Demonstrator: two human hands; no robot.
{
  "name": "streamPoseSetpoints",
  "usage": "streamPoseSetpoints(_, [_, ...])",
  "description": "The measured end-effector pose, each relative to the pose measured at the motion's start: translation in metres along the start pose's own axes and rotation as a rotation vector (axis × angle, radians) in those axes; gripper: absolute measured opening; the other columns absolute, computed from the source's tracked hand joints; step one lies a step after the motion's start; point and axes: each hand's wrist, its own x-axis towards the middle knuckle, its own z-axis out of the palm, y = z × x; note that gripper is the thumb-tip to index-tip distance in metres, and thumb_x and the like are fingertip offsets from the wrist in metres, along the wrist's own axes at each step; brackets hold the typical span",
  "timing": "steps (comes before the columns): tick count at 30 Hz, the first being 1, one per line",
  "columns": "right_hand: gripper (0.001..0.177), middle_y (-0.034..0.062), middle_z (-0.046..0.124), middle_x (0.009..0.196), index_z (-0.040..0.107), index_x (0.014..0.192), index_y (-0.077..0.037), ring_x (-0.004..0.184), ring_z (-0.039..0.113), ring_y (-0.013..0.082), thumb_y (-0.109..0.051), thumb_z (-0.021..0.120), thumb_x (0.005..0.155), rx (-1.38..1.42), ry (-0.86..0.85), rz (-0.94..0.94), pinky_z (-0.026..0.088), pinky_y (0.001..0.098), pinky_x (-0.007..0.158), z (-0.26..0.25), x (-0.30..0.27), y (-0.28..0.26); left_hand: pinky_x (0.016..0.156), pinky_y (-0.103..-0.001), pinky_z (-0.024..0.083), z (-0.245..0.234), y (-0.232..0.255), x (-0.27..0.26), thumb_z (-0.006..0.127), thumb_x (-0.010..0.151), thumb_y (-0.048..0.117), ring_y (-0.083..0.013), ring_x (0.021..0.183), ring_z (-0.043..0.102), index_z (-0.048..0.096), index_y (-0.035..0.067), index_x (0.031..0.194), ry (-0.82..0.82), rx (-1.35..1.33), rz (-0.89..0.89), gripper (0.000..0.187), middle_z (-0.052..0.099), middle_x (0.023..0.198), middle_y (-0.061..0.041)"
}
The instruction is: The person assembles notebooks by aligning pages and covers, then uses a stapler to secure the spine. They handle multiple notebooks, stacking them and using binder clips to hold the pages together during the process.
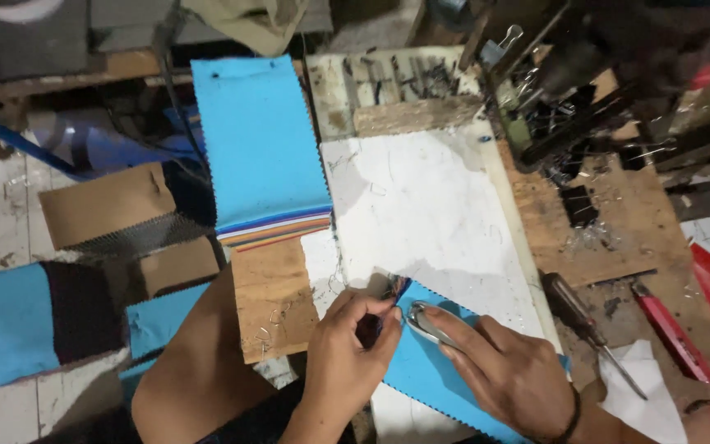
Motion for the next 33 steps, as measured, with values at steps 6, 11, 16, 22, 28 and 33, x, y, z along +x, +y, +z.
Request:
streamPoseSetpoints(6, [0.046, -0.0011, 0.050, 0.076, 0.054, 0.149, -0.027, 0.043, 0.037, 0.0189, -0.031, 0.057, 0.103, 0.090, 0.184, -0.090, 0.035, 0.0332, 0.037, -0.014, -0.005, -0.011, 0.069, -0.029, 0.056, 0.003, 0.001, -0.009, 0.071, 0.091, 0.029, -0.0140, 0.086, 0.074, 0.074, 0.015, 0.096, -0.020, 0.049, -0.008, 0.015, 0.076, 0.097, 0.002])
streamPoseSetpoints(11, [0.048, 0.0029, 0.069, 0.086, 0.051, 0.149, -0.037, 0.036, 0.050, 0.0264, -0.043, 0.046, 0.101, 0.157, -0.092, 0.006, 0.042, 0.0390, 0.029, -0.026, 0.011, -0.007, 0.061, -0.033, 0.053, 0.004, -0.009, -0.011, 0.069, 0.094, 0.031, -0.0177, 0.074, 0.070, 0.076, 0.014, 0.098, 0.028, 0.054, 0.110, 0.019, 0.074, 0.098, -0.001])
streamPoseSetpoints(16, [0.046, 0.0014, 0.078, 0.113, 0.056, 0.143, -0.038, 0.077, 0.077, 0.0329, -0.046, 0.052, 0.097, 0.208, -0.257, 0.108, 0.060, 0.0524, 0.051, -0.050, 0.031, -0.016, 0.056, -0.033, 0.048, 0.001, 0.003, -0.016, 0.068, 0.095, 0.029, -0.0158, 0.064, 0.061, 0.073, 0.015, 0.092, 0.017, 0.090, 0.073, 0.015, 0.071, 0.092, 0.002])
streamPoseSetpoints(22, [0.048, -0.0034, 0.076, 0.123, 0.057, 0.141, -0.037, 0.084, 0.077, 0.0280, -0.050, 0.051, 0.095, 0.315, -0.315, 0.203, 0.060, 0.0469, 0.065, -0.053, 0.035, -0.016, 0.054, -0.034, 0.046, 0.004, -0.003, -0.013, 0.068, 0.095, 0.031, -0.0163, 0.061, 0.061, 0.072, 0.018, 0.091, 0.033, 0.105, 0.098, 0.014, 0.072, 0.094, 0.003])
streamPoseSetpoints(28, [0.048, -0.0051, 0.080, 0.111, 0.060, 0.138, -0.033, 0.063, 0.073, 0.0173, -0.050, 0.052, 0.094, 0.504, -0.369, 0.332, 0.057, 0.0328, 0.066, -0.059, 0.040, -0.015, 0.057, -0.032, 0.049, 0.003, -0.002, -0.013, 0.069, 0.095, 0.030, -0.0161, 0.068, 0.065, 0.071, 0.017, 0.097, 0.024, 0.073, 0.089, 0.013, 0.072, 0.096, 0.002])
streamPoseSetpoints(33, [0.047, 0.0023, 0.049, 0.048, 0.063, 0.140, -0.033, 0.042, 0.045, 0.0138, -0.047, 0.053, 0.097, 0.632, -0.573, 0.441, 0.032, 0.0327, 0.049, -0.062, 0.052, -0.008, 0.064, -0.034, 0.057, 0.008, -0.005, -0.013, 0.070, 0.094, 0.027, -0.0195, 0.081, 0.075, 0.068, 0.016, 0.097, 0.028, 0.085, 0.074, 0.011, 0.071, 0.098, 0.001])
